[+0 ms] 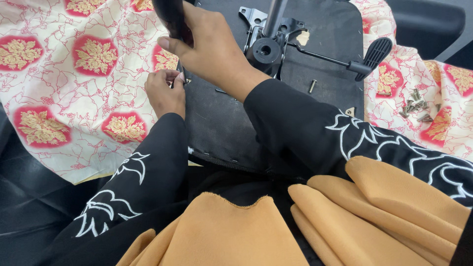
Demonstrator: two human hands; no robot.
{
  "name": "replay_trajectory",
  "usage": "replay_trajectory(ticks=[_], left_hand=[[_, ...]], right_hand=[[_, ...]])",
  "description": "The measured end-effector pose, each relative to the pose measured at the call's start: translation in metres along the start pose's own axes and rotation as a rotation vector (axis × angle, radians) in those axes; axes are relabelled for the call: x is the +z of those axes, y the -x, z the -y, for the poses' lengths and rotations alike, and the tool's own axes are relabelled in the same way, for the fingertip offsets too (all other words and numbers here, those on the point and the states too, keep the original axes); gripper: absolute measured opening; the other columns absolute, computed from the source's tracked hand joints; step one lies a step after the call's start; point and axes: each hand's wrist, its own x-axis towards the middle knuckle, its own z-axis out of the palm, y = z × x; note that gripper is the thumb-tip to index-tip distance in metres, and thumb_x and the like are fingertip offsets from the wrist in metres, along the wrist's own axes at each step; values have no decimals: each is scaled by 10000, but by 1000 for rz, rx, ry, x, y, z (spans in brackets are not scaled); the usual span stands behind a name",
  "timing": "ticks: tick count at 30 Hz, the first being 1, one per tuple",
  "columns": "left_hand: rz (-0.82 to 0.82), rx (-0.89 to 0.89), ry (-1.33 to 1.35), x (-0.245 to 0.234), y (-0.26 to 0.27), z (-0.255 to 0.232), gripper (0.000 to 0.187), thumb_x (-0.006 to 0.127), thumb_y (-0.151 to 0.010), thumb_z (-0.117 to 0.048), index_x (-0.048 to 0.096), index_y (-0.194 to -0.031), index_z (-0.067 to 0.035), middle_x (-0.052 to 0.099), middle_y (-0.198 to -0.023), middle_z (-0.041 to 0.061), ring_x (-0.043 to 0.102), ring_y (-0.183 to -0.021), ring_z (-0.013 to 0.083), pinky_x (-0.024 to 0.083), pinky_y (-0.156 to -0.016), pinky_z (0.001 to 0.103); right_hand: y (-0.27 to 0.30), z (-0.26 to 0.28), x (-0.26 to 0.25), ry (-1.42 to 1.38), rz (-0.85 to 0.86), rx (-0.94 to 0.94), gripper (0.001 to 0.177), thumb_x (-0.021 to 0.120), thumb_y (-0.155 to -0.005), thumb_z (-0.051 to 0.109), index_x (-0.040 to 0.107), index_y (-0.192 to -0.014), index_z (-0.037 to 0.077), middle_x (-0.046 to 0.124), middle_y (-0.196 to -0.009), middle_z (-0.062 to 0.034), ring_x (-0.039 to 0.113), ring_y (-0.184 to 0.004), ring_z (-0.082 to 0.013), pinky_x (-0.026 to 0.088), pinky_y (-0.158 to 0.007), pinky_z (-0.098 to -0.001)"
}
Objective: The person uses a screwdriver to tighten screws into the underside of an office chair seat, securing the central gas-lift mechanism. The person works methodically, moving from one screw to the next.
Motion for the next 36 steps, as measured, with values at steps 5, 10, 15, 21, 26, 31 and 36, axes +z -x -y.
replay_trajectory(ticks=[5, 10, 15, 21, 26, 31, 36], left_hand=[[-4, 8, -7, -1, -1, -1, 112, 816, -885, -156, 741, -899, -73, 645, -918, 68, 597, -926, 239, 476, -864, 403], [-13, -1, 41, -2, 3, -2, 112, 794, -906, -149, 723, -903, -62, 641, -914, 70, 591, -918, 238, 480, -846, 393], [-30, 8, 35, -3, 2, 0, 113, 744, -967, -141, 695, -944, -42, 642, -914, 84, 592, -922, 247, 472, -859, 407], [-61, 121, 30, -15, 17, -10, 84, 707, -1024, -94, 672, -1033, -19, 658, -976, 115, 616, -967, 285, 488, -869, 427], [-14, 14, 279, -22, 21, -43, 244, 687, -914, -12, 669, -1158, -10, 699, -1111, 142, 709, -1038, 257, 569, -909, 367], [-15, 57, 310, -19, 21, -65, 335, 766, -879, -37, 641, -1183, 27, 721, -1114, 171, 728, -1049, 275, 590, -902, 376], [-43, 81, 126, -20, 14, -60, 120, 690, -974, -9, 688, -1086, 33, 740, -1009, 188, 751, -916, 279, 594, -816, 389]], right_hand=[[0, -3, 2, -34, -32, -11, 362, 852, -940, 237, 614, -1074, -1, 716, -846, -131, 733, -738, -270, 568, -668, -359], [-2, -10, 1, -47, -16, -16, 369, 861, -934, 221, 603, -1056, -14, 715, -832, -130, 737, -720, -260, 571, -647, -353], [-9, -10, -4, -55, 47, 40, 329, 865, -914, 190, 623, -1017, -7, 705, -776, -131, 714, -664, -264, 550, -622, -369], [-4, 2, -5, -95, 76, 4, 317, 859, -891, 181, 639, -1050, 16, 717, -781, -124, 721, -686, -277, 561, -652, -364], [-7, 1, -11, -104, 85, 71, 354, 853, -887, 236, 644, -1072, 18, 722, -754, -122, 725, -656, -268, 563, -626, -360], [-12, 0, -11, -127, 81, 132, 423, 878, -852, 307, 647, -1065, 25, 733, -755, -101, 735, -651, -241, 575, -630, -346], [-2, 5, -10, -117, 140, 262, 472, 894, -820, 367, 648, -1043, 32, 733, -788, -121, 728, -702, -252, 558, -660, -351]])
